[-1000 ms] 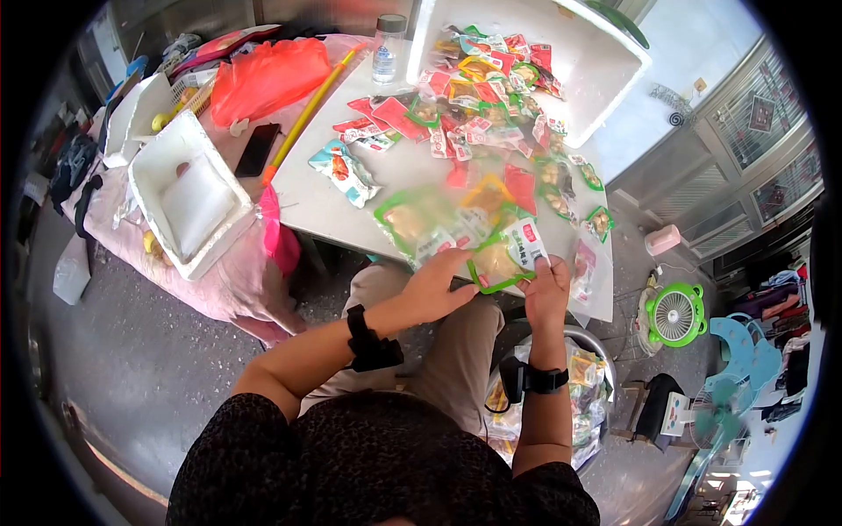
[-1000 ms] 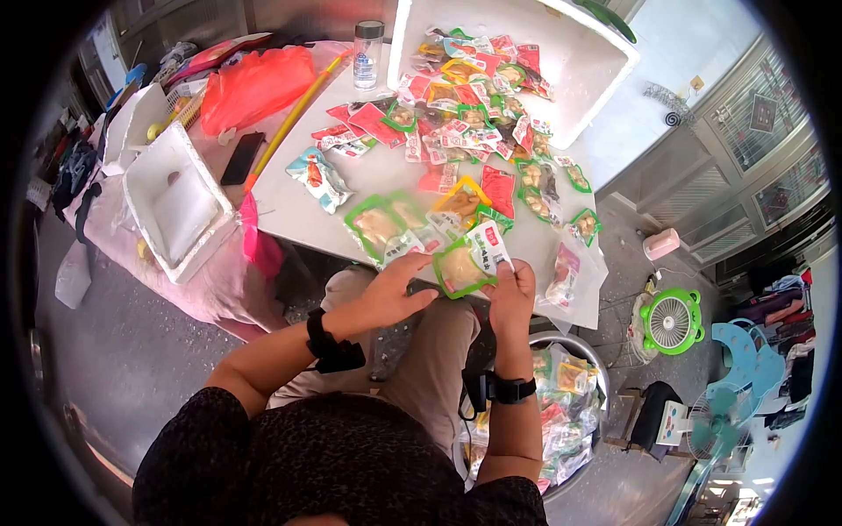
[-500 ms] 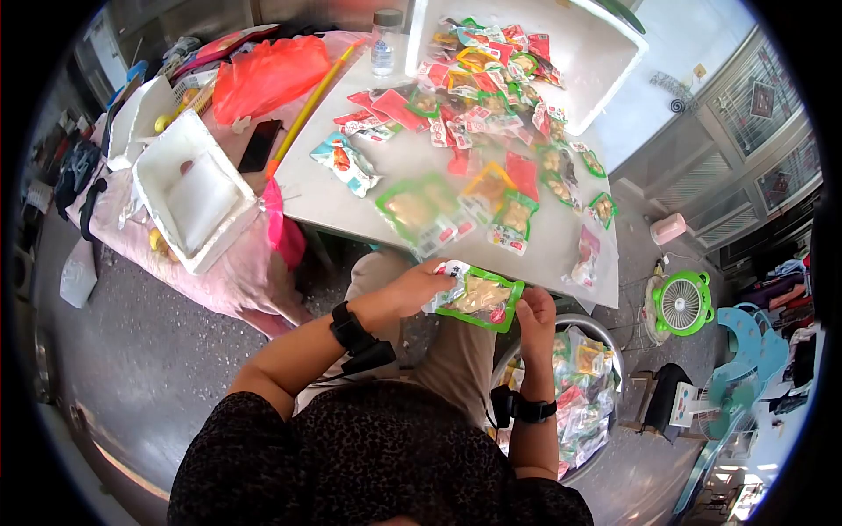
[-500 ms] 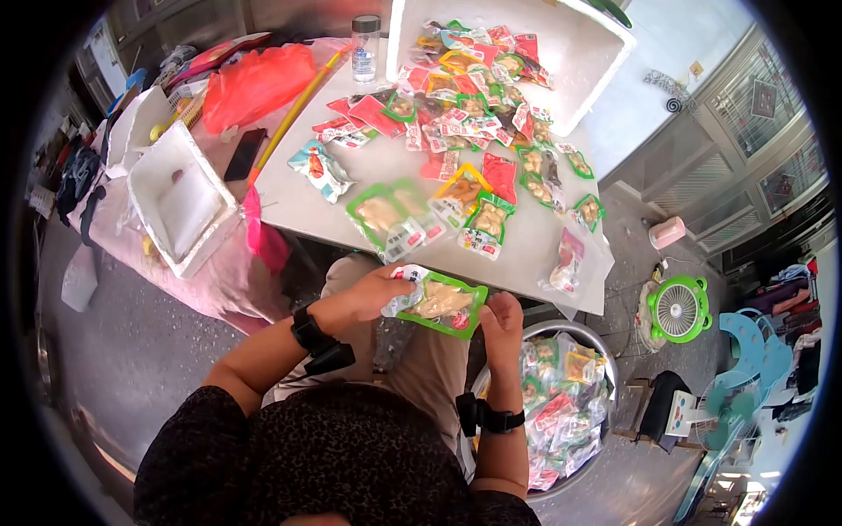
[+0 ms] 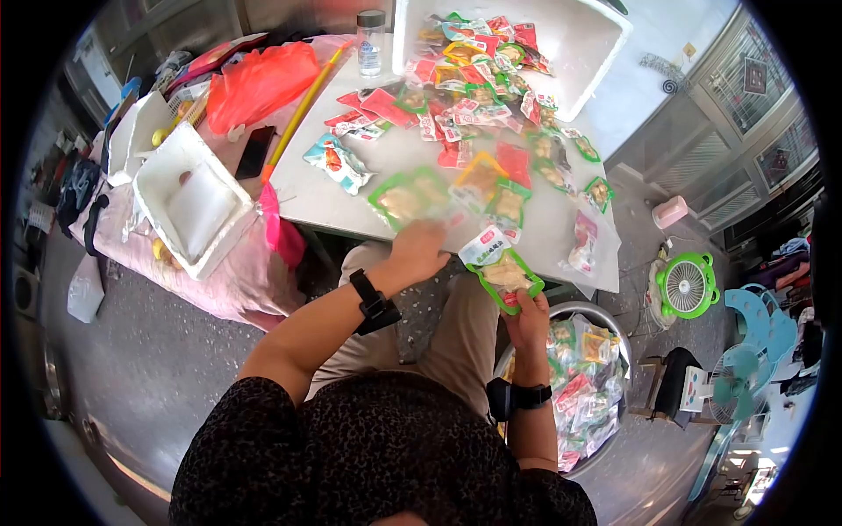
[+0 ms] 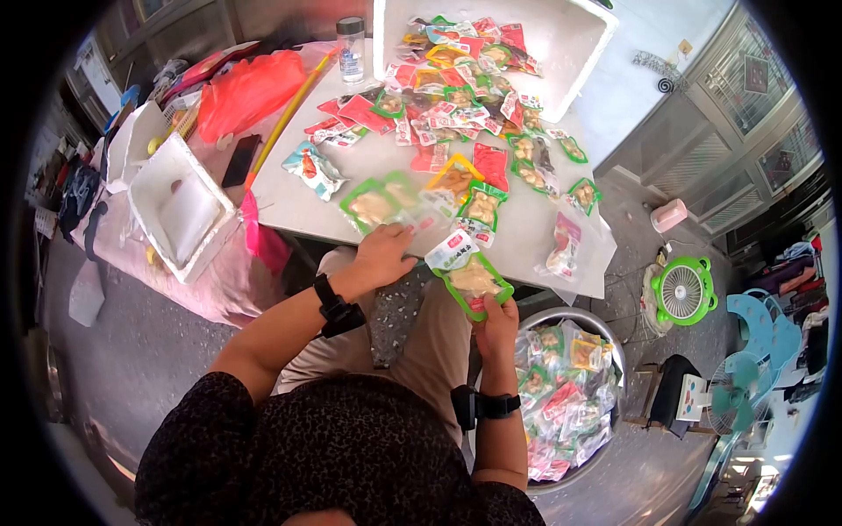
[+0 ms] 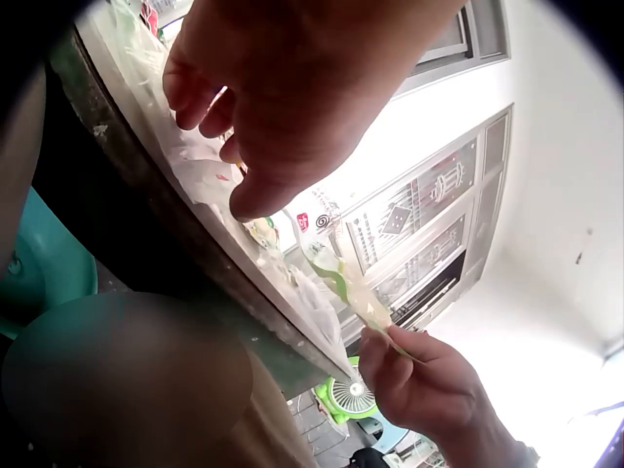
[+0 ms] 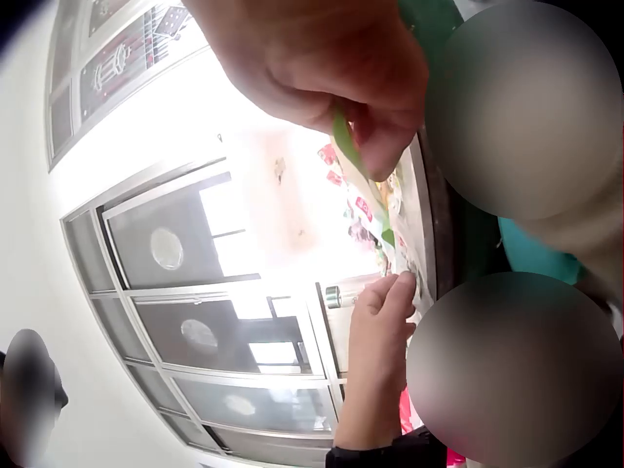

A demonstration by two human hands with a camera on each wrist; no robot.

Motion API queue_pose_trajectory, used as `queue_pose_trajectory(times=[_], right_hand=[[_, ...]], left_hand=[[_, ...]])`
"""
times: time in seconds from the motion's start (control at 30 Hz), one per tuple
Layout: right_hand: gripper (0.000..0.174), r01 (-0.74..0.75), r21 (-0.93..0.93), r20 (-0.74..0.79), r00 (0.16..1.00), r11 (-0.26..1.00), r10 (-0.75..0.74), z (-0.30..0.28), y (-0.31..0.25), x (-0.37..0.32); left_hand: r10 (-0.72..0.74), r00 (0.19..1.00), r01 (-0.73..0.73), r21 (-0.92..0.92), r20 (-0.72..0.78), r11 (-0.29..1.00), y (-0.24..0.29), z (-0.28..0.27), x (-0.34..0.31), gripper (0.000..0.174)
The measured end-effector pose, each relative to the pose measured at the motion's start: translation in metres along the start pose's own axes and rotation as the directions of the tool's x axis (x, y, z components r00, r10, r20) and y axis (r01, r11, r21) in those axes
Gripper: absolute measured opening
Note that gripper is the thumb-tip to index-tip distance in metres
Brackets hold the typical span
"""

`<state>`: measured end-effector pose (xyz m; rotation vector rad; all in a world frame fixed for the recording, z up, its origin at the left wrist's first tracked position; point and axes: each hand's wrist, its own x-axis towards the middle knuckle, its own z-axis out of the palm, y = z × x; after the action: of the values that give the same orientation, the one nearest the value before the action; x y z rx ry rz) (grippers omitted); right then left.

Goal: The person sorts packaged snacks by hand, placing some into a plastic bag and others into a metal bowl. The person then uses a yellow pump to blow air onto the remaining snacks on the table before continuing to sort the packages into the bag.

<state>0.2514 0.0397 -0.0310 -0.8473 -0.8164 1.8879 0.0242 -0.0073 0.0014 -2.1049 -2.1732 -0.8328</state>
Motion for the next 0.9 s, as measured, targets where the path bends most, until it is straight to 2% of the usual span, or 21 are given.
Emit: queue_pose_trajectory(times=[0.07, 0.17, 0.27, 0.4, 0.5, 0.57, 0.8, 0.83, 0.9], right_hand=[[0.018, -0.033, -0.058, -0.001, 0.999, 0.998, 0.032, 0.002, -0.001, 0.006], [0.017, -0.082, -0.102, -0.007, 0.997, 0.991, 0.081, 0.011, -0.001, 0.009], [0.016, -0.115, -0.148, -0.026, 0.993, 0.982, 0.112, 0.020, -0.003, 0.012], [0.015, -0.132, -0.185, 0.002, 0.991, 0.974, 0.135, 0.027, -0.005, 0.019], [0.014, -0.160, -0.159, -0.017, 0.987, 0.974, 0.159, 0.036, -0.007, 0.020], [0.014, -0.153, -0.082, 0.026, 0.988, 0.985, 0.155, 0.032, 0.001, 0.028], [0.017, -0.145, 0.101, 0.118, 0.984, 0.984, 0.133, 0.054, 0.042, 0.048], [0.016, -0.166, 0.196, 0.141, 0.980, 0.967, 0.139, 0.073, 0.039, 0.043], [0.013, -0.186, 0.100, 0.156, 0.973, 0.977, 0.169, 0.079, 0.051, 0.051]], left_hand=[[-0.036, 0.999, 0.035, 0.022, 0.023, 0.999, -0.006, 0.015, 0.002, 0.023], [-0.159, 0.979, 0.166, -0.045, 0.128, 0.985, -0.002, 0.013, 0.008, 0.016], [-0.207, 0.959, 0.228, -0.092, 0.192, 0.969, -0.003, 0.013, 0.008, 0.026], [-0.105, 0.994, 0.109, -0.119, 0.043, 0.987, 0.000, 0.015, 0.002, 0.023], [-0.033, 0.998, 0.028, -0.108, -0.044, 0.994, -0.001, 0.019, -0.001, 0.017], [0.011, 0.994, -0.021, -0.092, -0.106, 0.996, 0.002, 0.017, -0.002, 0.011], [0.043, 0.995, -0.049, -0.063, -0.085, 0.997, 0.004, 0.018, -0.006, 0.009], [0.047, 0.994, -0.054, -0.074, -0.095, 0.996, 0.005, 0.017, -0.007, 0.010], [0.053, 0.992, -0.064, -0.092, -0.117, 0.994, 0.007, 0.015, -0.008, 0.012]])
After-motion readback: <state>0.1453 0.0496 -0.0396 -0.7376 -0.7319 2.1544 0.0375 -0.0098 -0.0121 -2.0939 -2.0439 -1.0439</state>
